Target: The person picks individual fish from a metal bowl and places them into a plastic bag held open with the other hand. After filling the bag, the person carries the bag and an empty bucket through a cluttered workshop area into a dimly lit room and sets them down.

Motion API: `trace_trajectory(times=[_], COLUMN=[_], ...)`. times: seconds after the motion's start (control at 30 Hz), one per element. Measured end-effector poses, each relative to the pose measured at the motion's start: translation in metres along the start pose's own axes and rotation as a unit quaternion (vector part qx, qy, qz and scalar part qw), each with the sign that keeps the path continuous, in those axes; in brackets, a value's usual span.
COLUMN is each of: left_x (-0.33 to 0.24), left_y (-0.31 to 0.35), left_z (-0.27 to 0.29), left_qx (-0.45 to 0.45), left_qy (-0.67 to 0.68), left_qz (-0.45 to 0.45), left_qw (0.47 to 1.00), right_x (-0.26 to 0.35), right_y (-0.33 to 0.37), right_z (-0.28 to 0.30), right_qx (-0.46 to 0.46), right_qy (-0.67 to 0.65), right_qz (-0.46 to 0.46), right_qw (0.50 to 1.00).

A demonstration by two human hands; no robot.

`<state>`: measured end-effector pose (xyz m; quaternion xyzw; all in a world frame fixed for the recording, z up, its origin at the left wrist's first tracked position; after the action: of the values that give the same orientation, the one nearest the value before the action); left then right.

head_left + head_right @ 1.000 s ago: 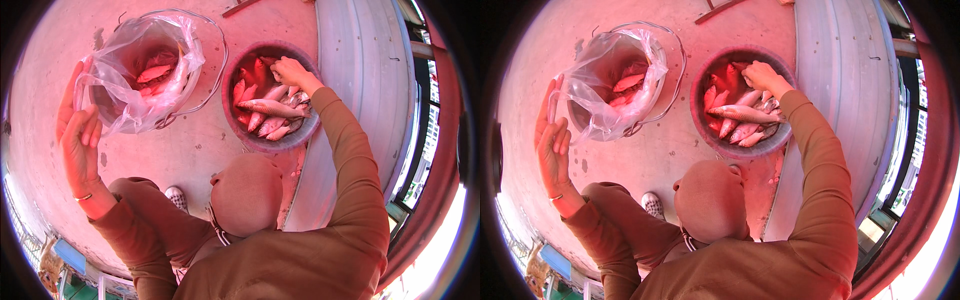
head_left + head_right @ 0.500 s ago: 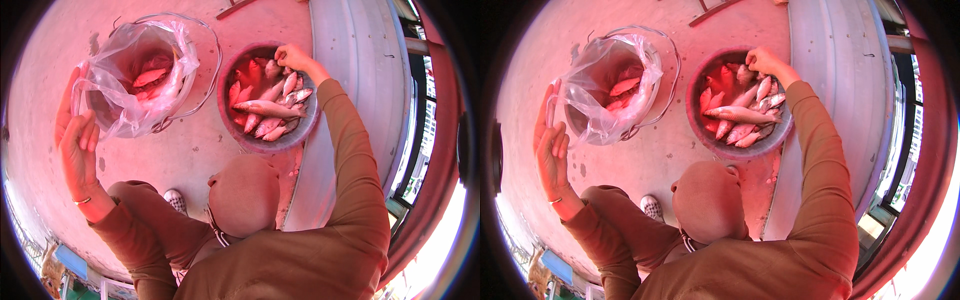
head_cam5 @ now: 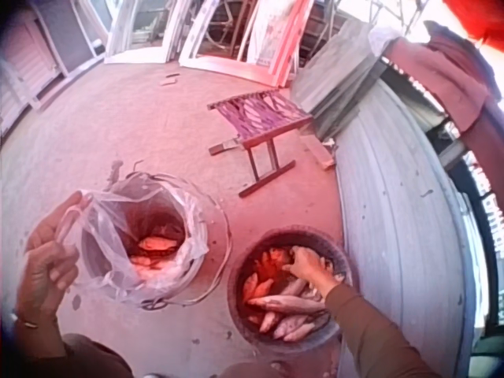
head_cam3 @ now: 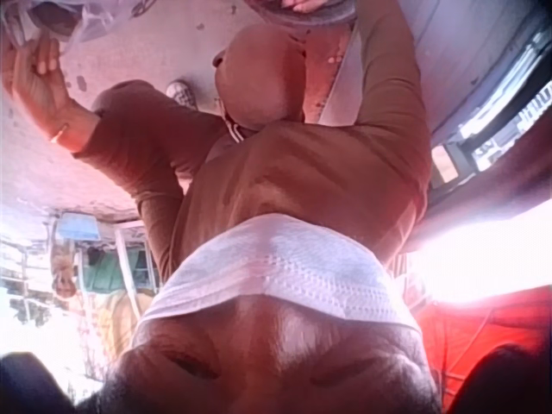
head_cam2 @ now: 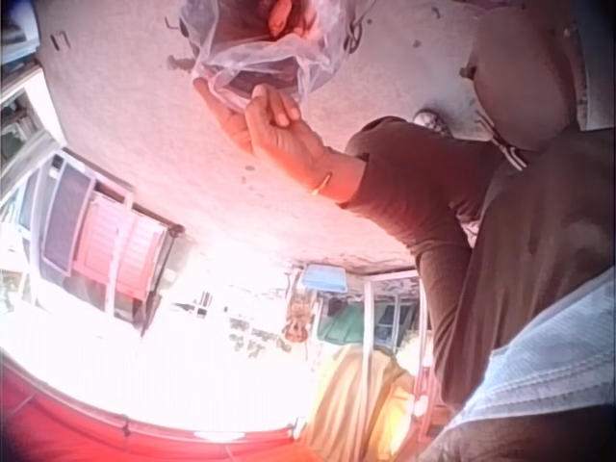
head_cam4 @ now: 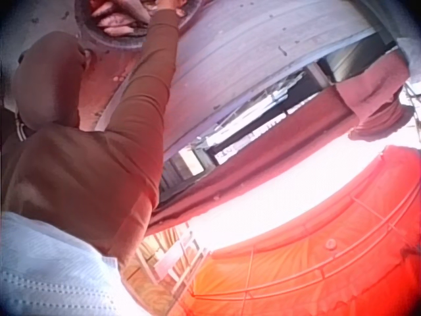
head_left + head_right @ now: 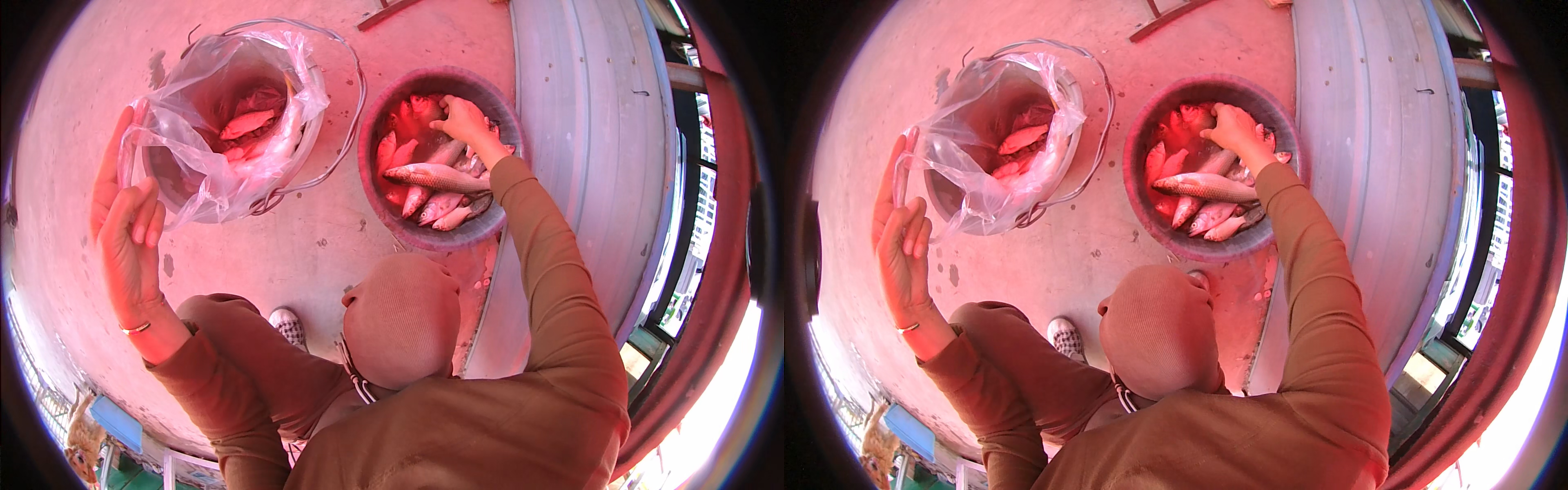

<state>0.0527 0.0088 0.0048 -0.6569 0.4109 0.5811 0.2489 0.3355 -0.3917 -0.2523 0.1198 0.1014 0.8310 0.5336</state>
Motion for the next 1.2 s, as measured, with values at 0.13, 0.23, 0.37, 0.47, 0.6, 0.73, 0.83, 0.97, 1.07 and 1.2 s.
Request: trace_trajectory(times=[0.13,0.23,0.37,0.47,0.6,0.73,0.83,0.97,1.07,1.2], left_x=[0.001,0.002,0.000,0.000,-0.002,0.004,0.006,0.003,-0.001,-0.006], left_y=[0.000,0.000,0.002,0.001,0.002,0.001,0.002,0.003,0.007,0.009], left_z=[0.000,0.001,0.000,0.000,0.000,0.003,0.009,0.008,0.002,0.007], left_qx=[0.001,-0.001,-0.005,-0.002,-0.006,-0.005,0.021,0.010,-0.010,0.008], left_qy=[0.009,0.018,0.012,0.012,0.015,0.062,0.072,0.065,0.064,0.069], left_qz=[0.011,0.020,-0.001,-0.004,0.005,0.029,0.041,0.040,0.043,0.044], left_qw=[1.000,1.000,1.000,1.000,1.000,0.998,0.996,0.997,0.997,0.997], right_x=[0.015,0.022,0.024,0.016,0.010,0.000,0.008,0.014,0.008,0.029], right_y=[0.000,-0.003,-0.010,-0.021,-0.015,-0.015,-0.013,-0.008,-0.013,-0.005], right_z=[0.000,-0.009,-0.019,-0.021,-0.003,0.018,0.034,0.051,0.047,0.085], right_qx=[0.013,0.035,0.047,0.146,0.261,0.266,0.284,0.272,0.244,0.204], right_qy=[0.045,0.015,-0.047,-0.212,-0.476,-0.565,-0.606,-0.616,-0.607,-0.572], right_qz=[0.032,0.049,0.077,0.056,0.025,0.021,0.022,0.014,0.027,0.054], right_qw=[0.998,0.998,0.995,0.965,0.840,0.780,0.743,0.739,0.756,0.793])
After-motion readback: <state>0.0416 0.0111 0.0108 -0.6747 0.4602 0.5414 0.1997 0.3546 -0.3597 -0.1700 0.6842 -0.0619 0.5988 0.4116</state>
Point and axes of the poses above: each hand's wrist, its own y-axis away from the middle knuckle, its own z-axis out of the back of the hand, x = y × z, the point moved 6 cm from there along -y, towards the middle knuckle, and after that the axes turned 7 degrees about y, right-handed, at the moved point
